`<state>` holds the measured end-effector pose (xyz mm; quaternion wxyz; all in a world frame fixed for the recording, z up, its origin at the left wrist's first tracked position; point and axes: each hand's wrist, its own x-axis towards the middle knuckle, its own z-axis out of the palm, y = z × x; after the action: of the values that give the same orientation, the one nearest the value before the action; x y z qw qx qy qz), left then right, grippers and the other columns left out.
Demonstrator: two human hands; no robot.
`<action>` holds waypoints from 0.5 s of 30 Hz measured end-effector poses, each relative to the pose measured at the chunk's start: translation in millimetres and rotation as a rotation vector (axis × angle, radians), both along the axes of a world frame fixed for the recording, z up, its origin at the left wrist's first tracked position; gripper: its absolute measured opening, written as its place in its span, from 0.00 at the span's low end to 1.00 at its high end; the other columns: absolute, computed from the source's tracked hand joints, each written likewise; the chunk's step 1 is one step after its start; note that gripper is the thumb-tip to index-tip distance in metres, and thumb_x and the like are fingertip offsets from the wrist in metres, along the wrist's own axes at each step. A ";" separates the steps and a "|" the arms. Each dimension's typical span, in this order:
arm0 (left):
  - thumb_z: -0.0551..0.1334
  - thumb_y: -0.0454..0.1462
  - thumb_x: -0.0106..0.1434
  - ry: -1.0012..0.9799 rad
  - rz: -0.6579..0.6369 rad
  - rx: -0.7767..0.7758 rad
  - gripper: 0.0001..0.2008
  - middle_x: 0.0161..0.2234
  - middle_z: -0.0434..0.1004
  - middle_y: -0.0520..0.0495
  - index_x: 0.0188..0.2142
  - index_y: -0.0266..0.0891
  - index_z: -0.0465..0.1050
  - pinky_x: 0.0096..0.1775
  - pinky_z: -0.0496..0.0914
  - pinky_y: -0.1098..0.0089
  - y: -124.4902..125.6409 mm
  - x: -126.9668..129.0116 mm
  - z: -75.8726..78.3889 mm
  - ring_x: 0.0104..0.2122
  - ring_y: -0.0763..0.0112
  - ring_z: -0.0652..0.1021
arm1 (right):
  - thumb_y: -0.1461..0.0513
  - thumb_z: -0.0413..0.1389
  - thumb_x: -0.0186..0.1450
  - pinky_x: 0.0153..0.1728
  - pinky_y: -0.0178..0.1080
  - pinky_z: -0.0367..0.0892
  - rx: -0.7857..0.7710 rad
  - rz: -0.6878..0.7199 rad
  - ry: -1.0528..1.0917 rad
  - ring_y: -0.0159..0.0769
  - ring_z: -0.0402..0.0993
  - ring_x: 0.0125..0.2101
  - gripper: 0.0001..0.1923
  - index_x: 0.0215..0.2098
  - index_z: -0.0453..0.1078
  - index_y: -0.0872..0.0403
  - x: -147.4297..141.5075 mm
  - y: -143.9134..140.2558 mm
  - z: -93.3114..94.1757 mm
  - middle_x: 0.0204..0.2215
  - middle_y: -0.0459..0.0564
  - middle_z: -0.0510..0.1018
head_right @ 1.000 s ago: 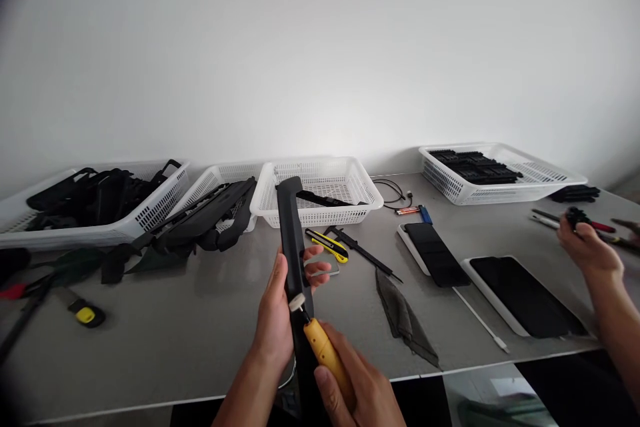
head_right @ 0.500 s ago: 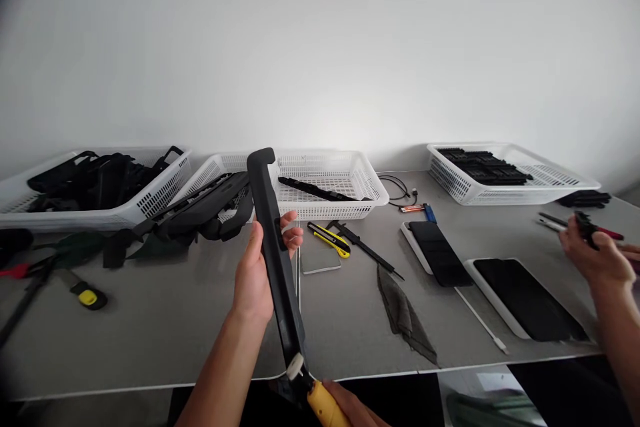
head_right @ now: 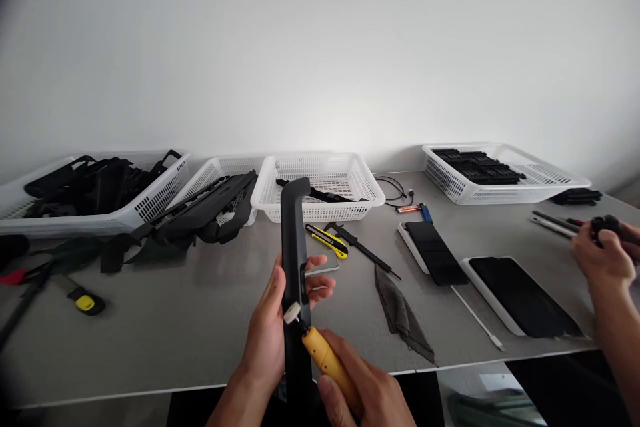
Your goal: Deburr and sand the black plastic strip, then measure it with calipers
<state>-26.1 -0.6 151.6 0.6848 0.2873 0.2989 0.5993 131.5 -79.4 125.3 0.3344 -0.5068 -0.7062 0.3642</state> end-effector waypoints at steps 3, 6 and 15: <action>0.55 0.54 0.77 0.021 -0.034 -0.003 0.25 0.56 0.82 0.37 0.59 0.40 0.76 0.51 0.79 0.61 -10.6 -1.3 -2.4 0.46 0.58 0.85 | 0.49 0.52 0.78 0.43 0.31 0.79 -0.118 0.054 -0.003 0.35 0.86 0.39 0.27 0.71 0.67 0.48 -5.6 7.7 5.5 0.52 0.51 0.85; 0.53 0.55 0.77 0.066 -0.035 0.021 0.27 0.58 0.81 0.36 0.61 0.40 0.75 0.57 0.77 0.57 -19.0 -3.3 -4.5 0.52 0.54 0.83 | 0.48 0.51 0.78 0.44 0.30 0.77 -0.124 0.034 0.014 0.34 0.84 0.39 0.29 0.71 0.66 0.50 0.4 18.7 15.5 0.53 0.53 0.84; 0.58 0.55 0.75 0.178 -0.074 0.054 0.31 0.64 0.77 0.38 0.71 0.48 0.67 0.62 0.73 0.54 -35.0 -8.1 -30.6 0.61 0.49 0.79 | 0.47 0.51 0.78 0.32 0.27 0.74 0.031 -0.097 0.065 0.32 0.81 0.31 0.27 0.66 0.71 0.52 -5.6 26.5 29.1 0.38 0.48 0.84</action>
<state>-34.3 -35.6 121.0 0.6690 0.3686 0.3318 0.5536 125.9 -52.8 154.4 0.3824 -0.5230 -0.6751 0.3528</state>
